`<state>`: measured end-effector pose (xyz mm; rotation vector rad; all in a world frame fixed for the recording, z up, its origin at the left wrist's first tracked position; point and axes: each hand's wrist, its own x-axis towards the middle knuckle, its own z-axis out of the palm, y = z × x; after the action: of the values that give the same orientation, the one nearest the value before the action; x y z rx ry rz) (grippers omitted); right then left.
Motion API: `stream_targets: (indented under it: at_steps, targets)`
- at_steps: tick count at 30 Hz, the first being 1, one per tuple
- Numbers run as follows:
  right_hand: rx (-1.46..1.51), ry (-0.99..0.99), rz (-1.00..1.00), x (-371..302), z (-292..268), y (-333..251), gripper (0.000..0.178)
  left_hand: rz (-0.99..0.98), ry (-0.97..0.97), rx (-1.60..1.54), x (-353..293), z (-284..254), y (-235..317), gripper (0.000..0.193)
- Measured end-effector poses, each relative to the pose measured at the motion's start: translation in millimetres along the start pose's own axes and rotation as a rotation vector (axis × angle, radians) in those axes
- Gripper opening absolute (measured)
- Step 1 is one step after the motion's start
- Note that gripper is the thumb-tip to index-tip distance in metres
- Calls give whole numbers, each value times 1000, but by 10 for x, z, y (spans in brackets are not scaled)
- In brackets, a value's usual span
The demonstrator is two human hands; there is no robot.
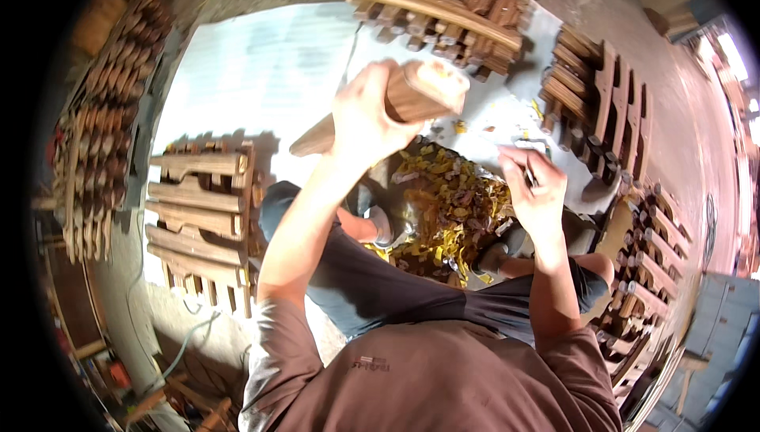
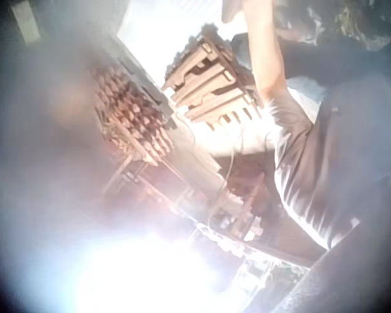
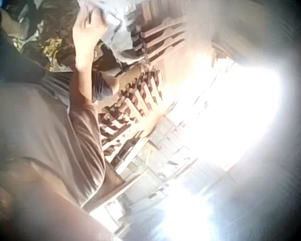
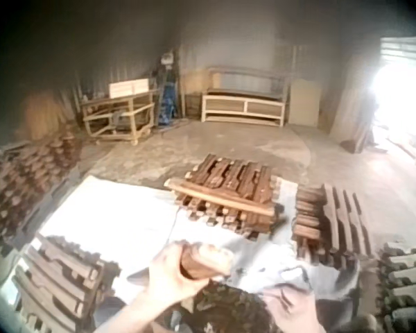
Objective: The person sands the surfaces of wooden rifle stocks by hand. They pick up individual stocks from a stack, apply sandpaper to various contoured areas, and place them back onto another stack.
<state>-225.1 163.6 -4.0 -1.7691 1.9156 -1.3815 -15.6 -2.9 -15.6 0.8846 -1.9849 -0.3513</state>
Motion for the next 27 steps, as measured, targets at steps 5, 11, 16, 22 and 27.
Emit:
stream_targets:
  at_steps: [5, 11, 16, 22, 27]
  targets:
    - [129, 178, -38, 341, 18, -390, 29, 70, -85, -37, -235, 256, 158, 69]
    - [-12, 155, -62, 322, 72, -229, 18, 131, -152, -57, -295, 457, 315, 71]
    - [-187, 187, -223, 356, 47, -220, 16, 143, -152, -66, -258, 506, 344, 72]
    - [-31, -80, -385, 257, -5, -288, 25, -59, -20, -78, 4, 415, 258, 65]
    - [1126, 188, 867, -407, -127, 393, 31, -463, 462, -300, 549, -26, -29, 82]
